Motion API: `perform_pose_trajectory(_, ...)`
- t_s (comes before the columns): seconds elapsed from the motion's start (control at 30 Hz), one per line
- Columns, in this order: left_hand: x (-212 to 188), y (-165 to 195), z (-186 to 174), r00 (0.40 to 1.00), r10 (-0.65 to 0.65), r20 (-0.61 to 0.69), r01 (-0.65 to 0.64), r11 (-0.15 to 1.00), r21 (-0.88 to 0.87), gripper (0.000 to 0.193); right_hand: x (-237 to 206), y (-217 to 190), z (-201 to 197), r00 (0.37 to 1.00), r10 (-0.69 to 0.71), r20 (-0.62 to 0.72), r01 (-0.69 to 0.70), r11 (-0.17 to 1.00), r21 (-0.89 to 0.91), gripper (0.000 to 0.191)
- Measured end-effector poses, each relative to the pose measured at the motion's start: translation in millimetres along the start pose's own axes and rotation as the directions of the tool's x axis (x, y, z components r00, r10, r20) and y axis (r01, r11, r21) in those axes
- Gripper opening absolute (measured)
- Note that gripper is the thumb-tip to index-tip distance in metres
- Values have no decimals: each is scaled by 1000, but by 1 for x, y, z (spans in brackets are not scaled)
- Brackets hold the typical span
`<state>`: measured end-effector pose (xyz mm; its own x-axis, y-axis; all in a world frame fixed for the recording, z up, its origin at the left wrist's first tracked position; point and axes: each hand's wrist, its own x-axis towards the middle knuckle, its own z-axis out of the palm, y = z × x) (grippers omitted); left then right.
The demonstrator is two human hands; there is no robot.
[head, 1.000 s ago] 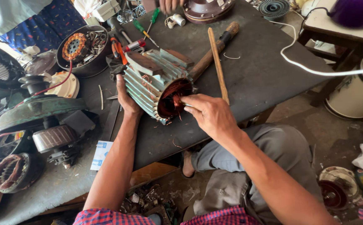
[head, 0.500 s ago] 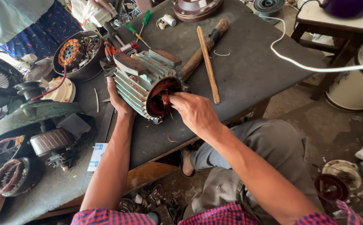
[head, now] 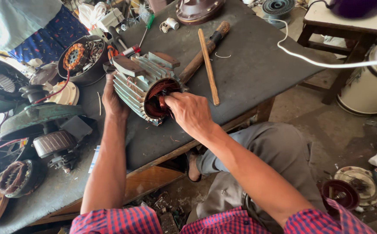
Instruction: The person uses a wooden stick and a screwdriver to remove copper wire from the stator of an electric motor. They repeatedly pry and pull the wire from the stator slots, occasionally rotating the stator to access different sections.
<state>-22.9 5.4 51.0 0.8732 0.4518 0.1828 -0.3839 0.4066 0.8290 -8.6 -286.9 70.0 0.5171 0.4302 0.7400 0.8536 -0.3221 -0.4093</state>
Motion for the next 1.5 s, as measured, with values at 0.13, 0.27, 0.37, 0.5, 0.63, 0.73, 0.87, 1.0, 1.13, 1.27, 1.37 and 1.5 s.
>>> perform_pose_trajectory(0.13, 16, 21, -5, 987, -97, 127, 52, 946, 319, 52, 1, -2, 2, 999, -17, -37, 17, 1000, -20, 4)
perform_pose_trajectory(0.27, 41, 41, -35, 906, -410, 103, 306, 805, 509, 48, 2, -3, 3, 997, -37, -60, 36, 999, -14, 3)
perform_pose_trajectory(0.37, 69, 32, -61, 821, -571, 8, 481, 698, 530, 35, 3, -4, 3, 994, -73, -79, 70, 997, -36, 5)
perform_pose_trajectory(0.5, 109, 25, -84, 742, -661, 111, 291, 466, 835, 25, 3, -5, 2, 993, -82, -84, 82, 997, -9, 9)
perform_pose_trajectory(0.63, 120, 23, -88, 687, -725, 45, 366, 400, 840, 24, 4, -6, 3, 994, -81, -77, 79, 996, -29, 11)
perform_pose_trajectory(0.73, 121, 23, -88, 695, -718, 30, 368, 392, 843, 24, 6, -7, 4, 997, -63, -52, 60, 996, -67, 12)
perform_pose_trajectory(0.87, 124, 30, -86, 689, -724, -30, 295, 243, 924, 23, 7, -7, 3, 998, -51, -33, 48, 997, -64, 13)
perform_pose_trajectory(1.0, 129, 32, -88, 696, -712, -90, 297, 172, 939, 27, 6, -5, 0, 998, -62, 0, 62, 998, 10, 18)
perform_pose_trajectory(1.13, 130, 30, -94, 687, -725, -37, 323, 260, 910, 27, 2, -5, -2, 999, -45, 24, 41, 989, 145, 26)
perform_pose_trajectory(1.27, 134, 33, -104, 733, -671, -116, 237, 92, 967, 21, -3, -7, -8, 999, -32, 3, 30, 976, 216, 28)
perform_pose_trajectory(1.37, 135, 33, -108, 744, -657, -124, 215, 60, 975, 18, -3, -7, -19, 998, -55, -18, 58, 979, 198, 29)
perform_pose_trajectory(1.5, 132, 31, -105, 698, -713, 66, 180, 265, 947, 18, 4, 1, -51, 1000, -4, -17, 8, 970, 244, 21)
